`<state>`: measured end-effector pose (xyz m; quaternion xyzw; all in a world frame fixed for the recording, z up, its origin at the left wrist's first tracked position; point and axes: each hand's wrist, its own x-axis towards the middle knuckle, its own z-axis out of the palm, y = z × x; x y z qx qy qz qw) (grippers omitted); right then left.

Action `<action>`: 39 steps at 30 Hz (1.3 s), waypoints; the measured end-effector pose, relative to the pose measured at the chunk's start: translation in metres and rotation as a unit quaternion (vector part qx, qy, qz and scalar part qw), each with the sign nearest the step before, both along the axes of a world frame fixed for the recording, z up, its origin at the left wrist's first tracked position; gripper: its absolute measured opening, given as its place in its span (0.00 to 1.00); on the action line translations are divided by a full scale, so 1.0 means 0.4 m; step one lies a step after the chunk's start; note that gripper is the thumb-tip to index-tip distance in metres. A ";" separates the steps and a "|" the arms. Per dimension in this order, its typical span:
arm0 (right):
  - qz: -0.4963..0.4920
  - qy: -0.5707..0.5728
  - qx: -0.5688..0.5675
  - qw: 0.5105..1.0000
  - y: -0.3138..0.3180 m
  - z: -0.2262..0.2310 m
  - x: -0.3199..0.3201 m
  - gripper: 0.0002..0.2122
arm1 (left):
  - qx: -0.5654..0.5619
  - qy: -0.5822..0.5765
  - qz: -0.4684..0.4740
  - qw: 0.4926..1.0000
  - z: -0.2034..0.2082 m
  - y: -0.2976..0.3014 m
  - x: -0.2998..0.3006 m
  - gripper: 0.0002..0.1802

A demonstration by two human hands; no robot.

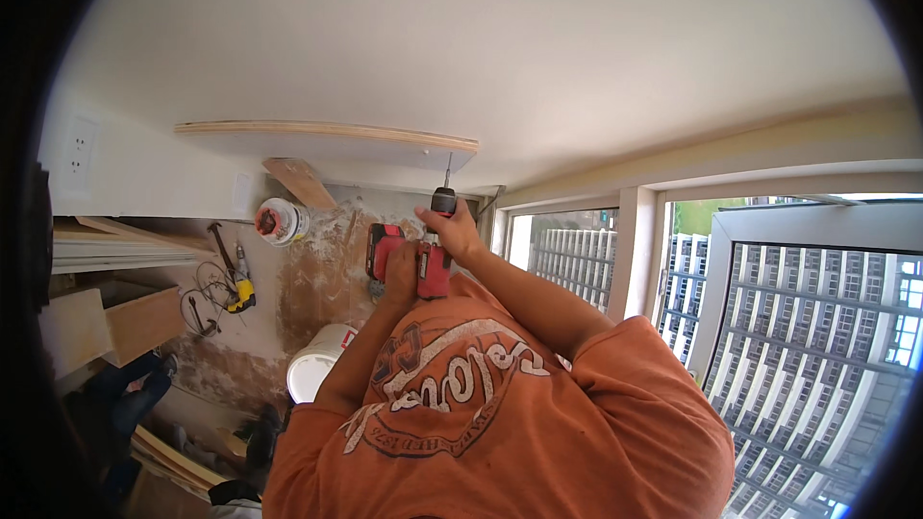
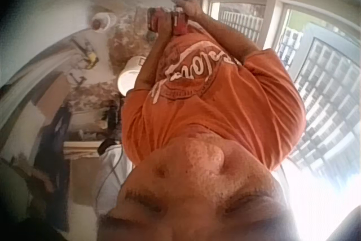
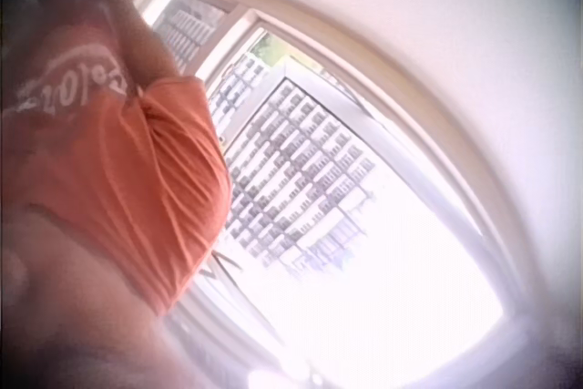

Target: The person uses a cordless drill to drive screws into a curved wooden trim piece mounted near the ceiling. They repeatedly position screws, operate the drill, and adjust the trim while working in a room with large windows and construction materials on the floor.

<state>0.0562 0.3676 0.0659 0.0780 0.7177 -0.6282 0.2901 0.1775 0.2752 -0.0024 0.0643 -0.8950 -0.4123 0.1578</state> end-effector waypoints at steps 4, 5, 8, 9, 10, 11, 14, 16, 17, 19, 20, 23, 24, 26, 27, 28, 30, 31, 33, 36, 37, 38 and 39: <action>0.038 -0.016 0.124 0.991 0.000 0.021 0.001 0.26 | -0.006 -0.002 -0.005 1.000 -0.037 -0.005 -0.004 0.15; 0.036 -0.014 0.123 0.992 0.000 0.017 0.001 0.26 | -0.007 0.000 -0.008 1.000 -0.043 -0.004 -0.004 0.15; 0.023 0.007 0.128 0.992 -0.004 0.006 -0.002 0.21 | -0.008 -0.002 -0.006 1.000 -0.049 0.000 -0.012 0.14; 0.019 0.009 0.134 0.991 -0.003 0.005 -0.005 0.21 | -0.002 0.006 0.001 1.000 -0.043 0.003 -0.018 0.13; 0.016 0.011 0.140 0.990 -0.002 0.004 -0.008 0.22 | 0.004 0.015 0.009 1.000 -0.038 0.005 -0.024 0.12; 0.015 0.011 0.141 0.990 -0.003 0.009 -0.008 0.22 | 0.005 0.015 0.008 1.000 -0.042 0.005 -0.024 0.12; 0.020 0.025 0.166 0.986 -0.008 0.024 -0.010 0.22 | 0.006 0.009 -0.003 1.000 -0.056 0.003 -0.023 0.13; 0.029 0.027 0.193 0.980 -0.016 0.036 -0.016 0.23 | 0.002 0.014 0.005 1.000 -0.069 0.002 -0.022 0.13; 0.026 0.029 0.194 0.980 -0.016 0.039 -0.021 0.23 | 0.003 0.016 0.003 1.000 -0.063 0.002 -0.031 0.13; 0.019 0.007 0.181 0.983 -0.019 0.046 -0.030 0.24 | 0.020 0.014 -0.001 1.000 -0.051 0.002 -0.045 0.12; 0.019 0.007 0.181 0.983 -0.024 0.061 -0.029 0.24 | 0.020 0.013 -0.001 1.000 -0.056 0.001 -0.041 0.12; 0.034 0.016 0.198 0.979 -0.032 0.089 -0.032 0.25 | 0.019 0.001 -0.008 1.000 -0.071 -0.003 -0.042 0.12; 0.036 0.017 0.206 0.978 -0.032 0.085 -0.036 0.25 | 0.019 0.009 -0.007 1.000 -0.075 -0.003 -0.047 0.12; 0.038 0.018 0.213 0.976 -0.031 0.075 -0.045 0.25 | 0.020 0.017 -0.007 1.000 -0.080 -0.005 -0.055 0.12; 0.042 0.020 0.217 0.975 -0.032 0.068 -0.050 0.24 | 0.018 0.009 -0.009 1.000 -0.083 -0.006 -0.058 0.12; 0.047 0.022 0.221 0.974 -0.032 0.062 -0.054 0.23 | 0.017 0.002 -0.011 1.000 -0.086 -0.007 -0.061 0.12; 0.046 0.021 0.220 0.974 -0.037 0.065 -0.060 0.22 | 0.017 0.001 -0.010 1.000 -0.094 -0.008 -0.065 0.13; 0.044 0.019 0.218 0.975 -0.041 0.067 -0.062 0.21 | 0.017 0.001 -0.011 1.000 -0.098 -0.008 -0.067 0.13; 0.039 0.031 0.218 0.975 -0.037 0.057 -0.067 0.21 | 0.025 0.016 -0.003 1.000 -0.088 -0.001 -0.079 0.13; 0.043 0.046 0.213 0.975 -0.038 0.056 -0.071 0.20 | 0.029 0.018 0.008 0.999 -0.103 0.001 -0.080 0.15; 0.049 0.050 0.207 0.976 -0.040 0.058 -0.071 0.19 | 0.026 0.006 0.007 1.000 -0.113 0.001 -0.076 0.17; 0.048 0.050 0.207 0.976 -0.041 0.063 -0.072 0.19 | 0.026 0.005 0.006 1.000 -0.114 0.000 -0.078 0.17; 0.043 0.041 0.208 0.976 -0.042 0.070 -0.073 0.19 | 0.033 0.004 -0.003 0.999 -0.116 0.000 -0.079 0.19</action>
